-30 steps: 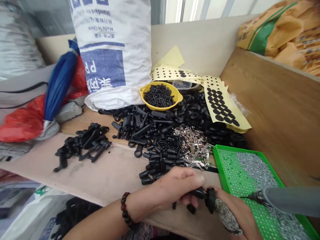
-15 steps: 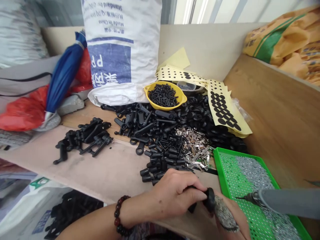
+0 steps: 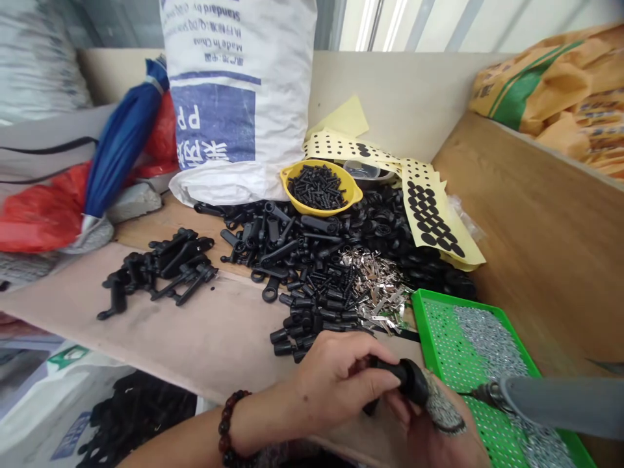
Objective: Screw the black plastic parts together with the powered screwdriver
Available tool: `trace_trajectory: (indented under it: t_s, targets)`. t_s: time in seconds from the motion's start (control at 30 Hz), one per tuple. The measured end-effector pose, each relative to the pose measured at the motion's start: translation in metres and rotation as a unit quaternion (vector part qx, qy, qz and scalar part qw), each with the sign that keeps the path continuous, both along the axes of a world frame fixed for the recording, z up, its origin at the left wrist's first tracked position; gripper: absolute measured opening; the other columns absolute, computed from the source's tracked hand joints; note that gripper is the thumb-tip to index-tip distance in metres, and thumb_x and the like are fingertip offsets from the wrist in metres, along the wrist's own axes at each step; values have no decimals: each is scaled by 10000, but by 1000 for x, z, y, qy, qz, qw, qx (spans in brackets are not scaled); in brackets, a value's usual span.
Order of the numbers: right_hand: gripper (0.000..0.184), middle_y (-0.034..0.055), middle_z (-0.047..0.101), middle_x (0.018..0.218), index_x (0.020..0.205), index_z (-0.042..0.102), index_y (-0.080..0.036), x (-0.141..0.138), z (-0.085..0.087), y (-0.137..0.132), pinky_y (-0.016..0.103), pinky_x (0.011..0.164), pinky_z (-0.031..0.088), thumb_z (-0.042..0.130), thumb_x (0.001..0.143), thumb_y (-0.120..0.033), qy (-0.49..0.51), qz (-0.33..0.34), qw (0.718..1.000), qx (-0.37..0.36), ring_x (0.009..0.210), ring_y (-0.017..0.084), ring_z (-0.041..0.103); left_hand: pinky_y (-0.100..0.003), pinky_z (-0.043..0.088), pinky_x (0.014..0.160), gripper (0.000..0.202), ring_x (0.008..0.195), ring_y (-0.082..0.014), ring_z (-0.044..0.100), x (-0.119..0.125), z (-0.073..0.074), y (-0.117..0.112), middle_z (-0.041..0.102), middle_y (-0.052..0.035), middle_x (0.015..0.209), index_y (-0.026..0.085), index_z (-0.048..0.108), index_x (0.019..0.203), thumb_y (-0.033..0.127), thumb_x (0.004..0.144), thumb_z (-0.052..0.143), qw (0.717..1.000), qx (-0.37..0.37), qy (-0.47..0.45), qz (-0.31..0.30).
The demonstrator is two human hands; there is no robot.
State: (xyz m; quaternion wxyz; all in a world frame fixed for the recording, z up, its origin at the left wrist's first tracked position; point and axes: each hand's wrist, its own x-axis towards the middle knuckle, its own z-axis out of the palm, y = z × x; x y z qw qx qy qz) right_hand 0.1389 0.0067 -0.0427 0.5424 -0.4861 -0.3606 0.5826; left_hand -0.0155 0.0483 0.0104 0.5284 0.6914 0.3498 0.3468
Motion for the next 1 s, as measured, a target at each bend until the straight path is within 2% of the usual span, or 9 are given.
trace_trajectory:
  t_s: [0.13, 0.37, 0.5, 0.57, 0.63, 0.73, 0.83, 0.9, 1.0]
  targets:
    - [464, -40, 348, 396, 487, 505, -205, -8, 17, 2, 226, 324, 338, 666, 672, -599, 76, 1, 997, -15, 355, 102, 326, -308, 444, 792, 279, 814, -213, 598, -5, 9, 5, 669, -127, 835, 102, 665, 983, 183, 931, 403, 965, 238, 71, -77]
    - [461, -47, 333, 430, 501, 450, -198, -6, 14, 0, 210, 401, 359, 687, 692, -544, 120, 23, 992, -23, 411, 102, 369, -212, 444, 606, 249, 579, -135, 580, -3, 5, 3, 640, -17, 650, 143, 628, 1020, 305, 956, 450, 993, 93, 71, -31]
    - [480, -47, 309, 426, 503, 514, -188, -9, 2, -4, 217, 397, 312, 628, 709, -606, 170, 79, 981, -52, 405, 97, 320, -297, 453, 753, 263, 780, -210, 601, -5, 5, 6, 676, -137, 840, 80, 634, 988, 219, 949, 413, 941, 301, 123, -98]
    - [482, -36, 341, 432, 484, 506, -185, -10, 0, -4, 219, 392, 304, 640, 702, -593, 190, 92, 975, -72, 407, 95, 320, -307, 457, 765, 267, 815, -215, 593, -7, 6, 8, 669, -150, 892, 86, 625, 1004, 199, 949, 389, 917, 357, 135, -118]
    - [471, -30, 376, 439, 487, 514, -180, -11, 1, -3, 216, 403, 322, 670, 701, -570, 193, 80, 974, -81, 417, 94, 340, -291, 473, 750, 242, 812, -201, 597, -6, 5, 9, 666, -128, 885, 103, 612, 1019, 196, 946, 400, 933, 331, 114, -87]
    - [476, -46, 365, 417, 500, 536, -177, -11, 7, 1, 198, 392, 313, 737, 634, -587, 183, 29, 979, -83, 403, 83, 334, -232, 485, 628, 183, 647, -146, 608, -2, 4, 9, 663, -48, 762, 134, 599, 1011, 271, 922, 519, 983, 176, 50, -21]
    - [504, -40, 365, 399, 457, 503, -173, -11, 10, 5, 198, 400, 325, 757, 610, -580, 162, -1, 984, -78, 404, 84, 353, -191, 446, 513, 157, 492, -107, 563, 0, 1, 9, 609, 28, 584, 155, 591, 948, 300, 922, 536, 995, 92, 24, -1]
    - [520, -49, 333, 392, 444, 471, -178, -13, 10, 6, 212, 415, 348, 722, 643, -589, 171, 15, 981, -84, 392, 79, 334, -217, 466, 567, 137, 576, -132, 586, -1, 1, 12, 633, -10, 637, 141, 585, 929, 234, 937, 484, 980, 191, 50, -15]
    - [526, -74, 274, 391, 451, 448, -187, -17, 10, 9, 221, 391, 326, 703, 621, -616, 193, 61, 972, -122, 357, 62, 263, -270, 476, 644, 156, 685, -168, 575, -7, 2, 16, 646, -81, 766, 116, 575, 929, 152, 927, 423, 910, 392, 117, -71]
